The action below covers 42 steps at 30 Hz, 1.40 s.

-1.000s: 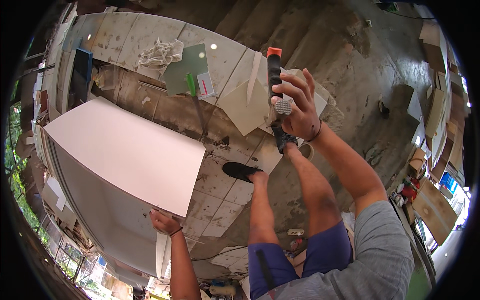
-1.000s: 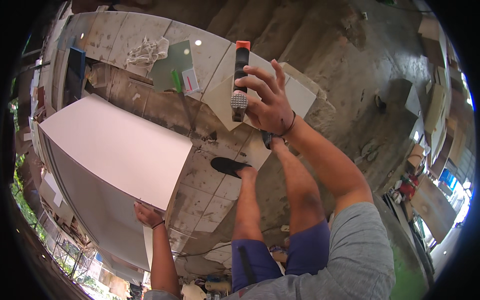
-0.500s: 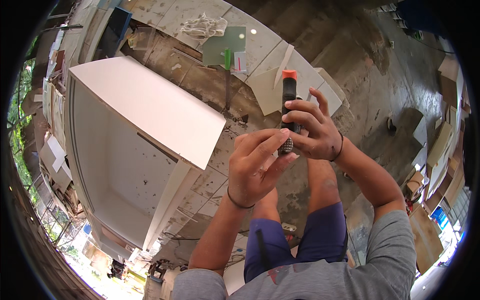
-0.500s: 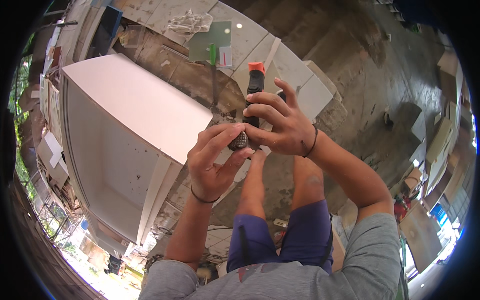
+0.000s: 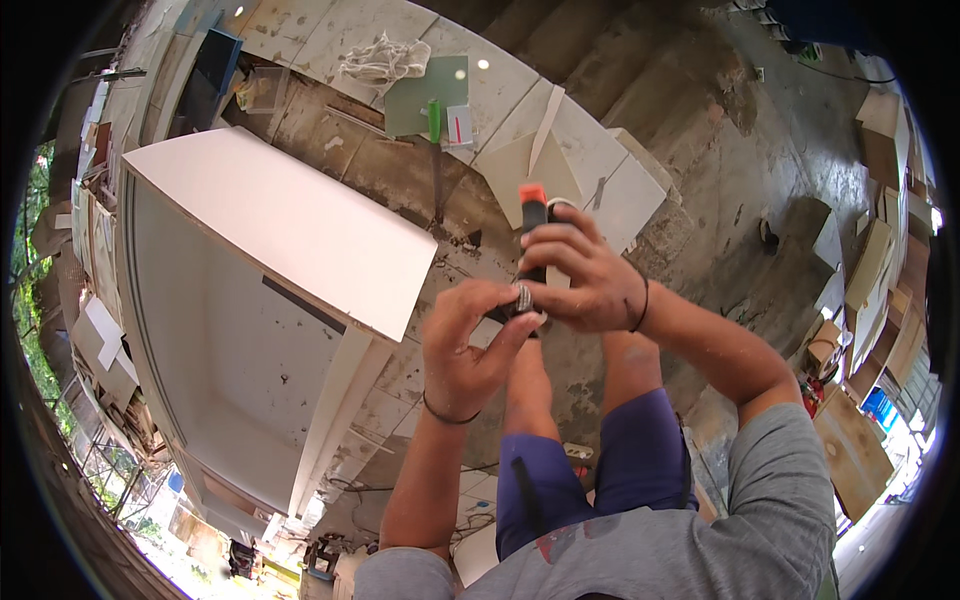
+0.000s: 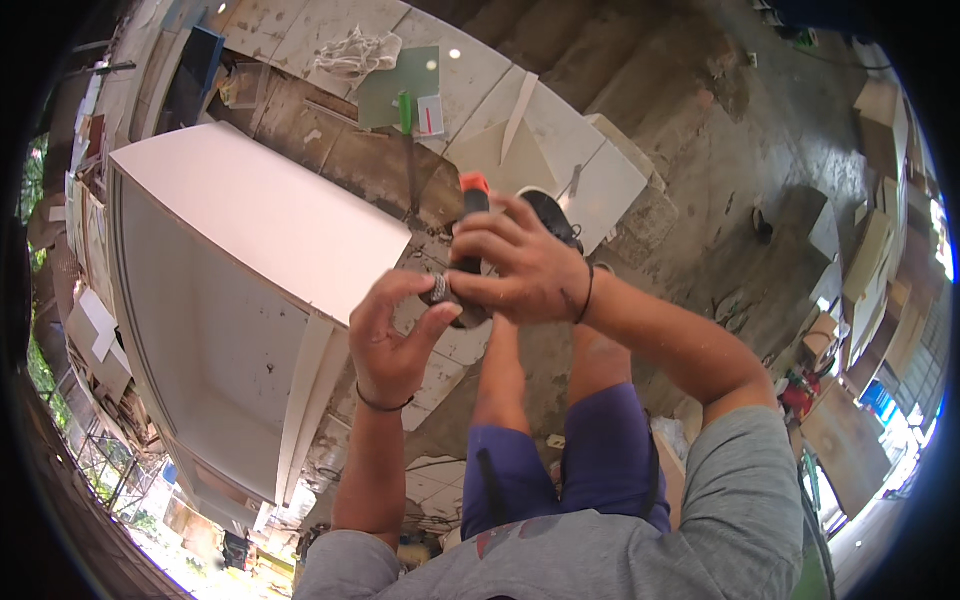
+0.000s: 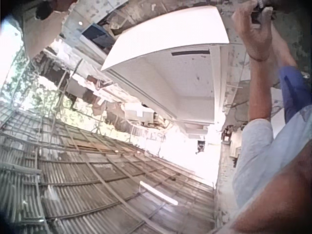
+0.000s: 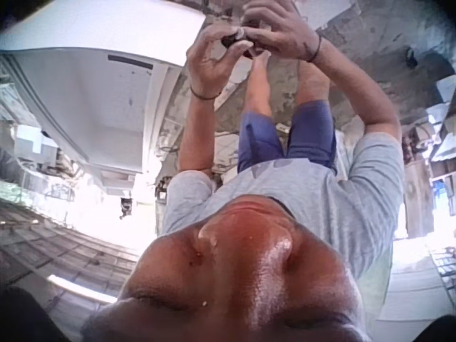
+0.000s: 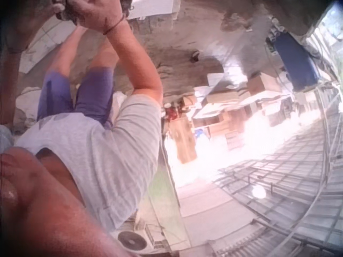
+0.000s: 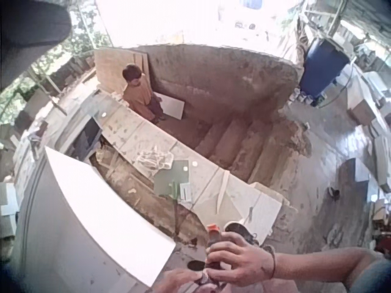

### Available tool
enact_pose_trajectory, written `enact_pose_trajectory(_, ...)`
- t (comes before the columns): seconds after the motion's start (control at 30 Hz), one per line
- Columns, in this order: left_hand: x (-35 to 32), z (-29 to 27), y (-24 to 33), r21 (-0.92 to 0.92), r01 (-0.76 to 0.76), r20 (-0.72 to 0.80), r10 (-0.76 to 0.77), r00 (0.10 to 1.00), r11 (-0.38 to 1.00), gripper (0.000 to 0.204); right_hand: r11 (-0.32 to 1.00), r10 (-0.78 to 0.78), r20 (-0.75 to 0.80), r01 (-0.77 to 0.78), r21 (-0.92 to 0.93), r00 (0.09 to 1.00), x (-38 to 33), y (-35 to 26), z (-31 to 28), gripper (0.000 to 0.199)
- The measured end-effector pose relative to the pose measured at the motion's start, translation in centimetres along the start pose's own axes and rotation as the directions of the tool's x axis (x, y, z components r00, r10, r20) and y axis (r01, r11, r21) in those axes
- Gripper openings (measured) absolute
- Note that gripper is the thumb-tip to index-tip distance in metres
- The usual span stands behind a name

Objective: The person builds wooden furniture by hammering a narrow wooden strip onto the edge of a large white cabinet frame, using a hammer and a small metal scraper.

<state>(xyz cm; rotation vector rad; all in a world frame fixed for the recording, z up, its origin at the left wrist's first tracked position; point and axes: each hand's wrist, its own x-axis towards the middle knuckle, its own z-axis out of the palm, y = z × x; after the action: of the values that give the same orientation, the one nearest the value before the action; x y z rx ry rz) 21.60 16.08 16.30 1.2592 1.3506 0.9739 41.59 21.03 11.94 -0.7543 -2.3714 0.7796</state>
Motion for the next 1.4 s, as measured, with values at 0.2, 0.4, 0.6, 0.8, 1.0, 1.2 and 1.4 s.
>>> enact_pose_trajectory(0.2, -3.1, 1.4, -3.0, -0.150, 0.237, 0.042, -0.233, 0.971, 0.960, 0.020, 0.948, 0.069, 0.193, -0.125, 0.293, 0.979, -3.7, -0.3, 1.4, 0.043)
enact_pose_trajectory(0.4, -3.8, 2.3, -4.5, -0.054, 0.358, 0.186, -0.343, 0.921, 0.932, 0.017, 0.946, 0.122, 0.332, -0.211, 0.247, 0.935, -5.5, 0.7, 2.1, 0.042)
enact_pose_trajectory(0.6, -3.1, 3.4, -4.5, -0.171, 0.381, 0.086, -0.371, 0.925, 0.909, 0.027, 0.938, 0.256, 0.332, -0.317, 0.143, 0.908, -6.8, 1.0, 2.6, 0.038)
enact_pose_trajectory(0.8, -3.1, 3.4, -6.4, -0.173, 0.488, 0.263, -0.437, 0.860, 0.856, 0.047, 0.902, 0.281, 0.352, -0.372, 0.221, 0.893, -6.2, 0.2, 1.6, 0.038)
enact_pose_trajectory(1.0, -2.2, 6.5, -4.6, -0.728, 0.525, 0.216, -0.579, 0.786, 0.440, 0.038, 0.225, 0.711, 0.411, -0.738, 0.636, 0.571, -3.0, -3.1, 0.8, 0.031)
enact_pose_trajectory(1.2, -2.5, 7.7, -5.4, -0.666, 0.502, 0.141, -0.568, 0.811, 0.551, 0.041, -0.101, 0.829, 0.434, -0.669, 0.736, 0.353, -3.2, -4.4, 2.4, 0.029)
enact_pose_trajectory(1.4, -2.6, 5.3, -5.5, -0.713, 0.574, 0.219, -0.649, 0.728, 0.403, 0.035, 0.618, 0.736, 0.001, -0.674, 0.405, 0.677, -4.0, -3.3, 4.2, 0.009)
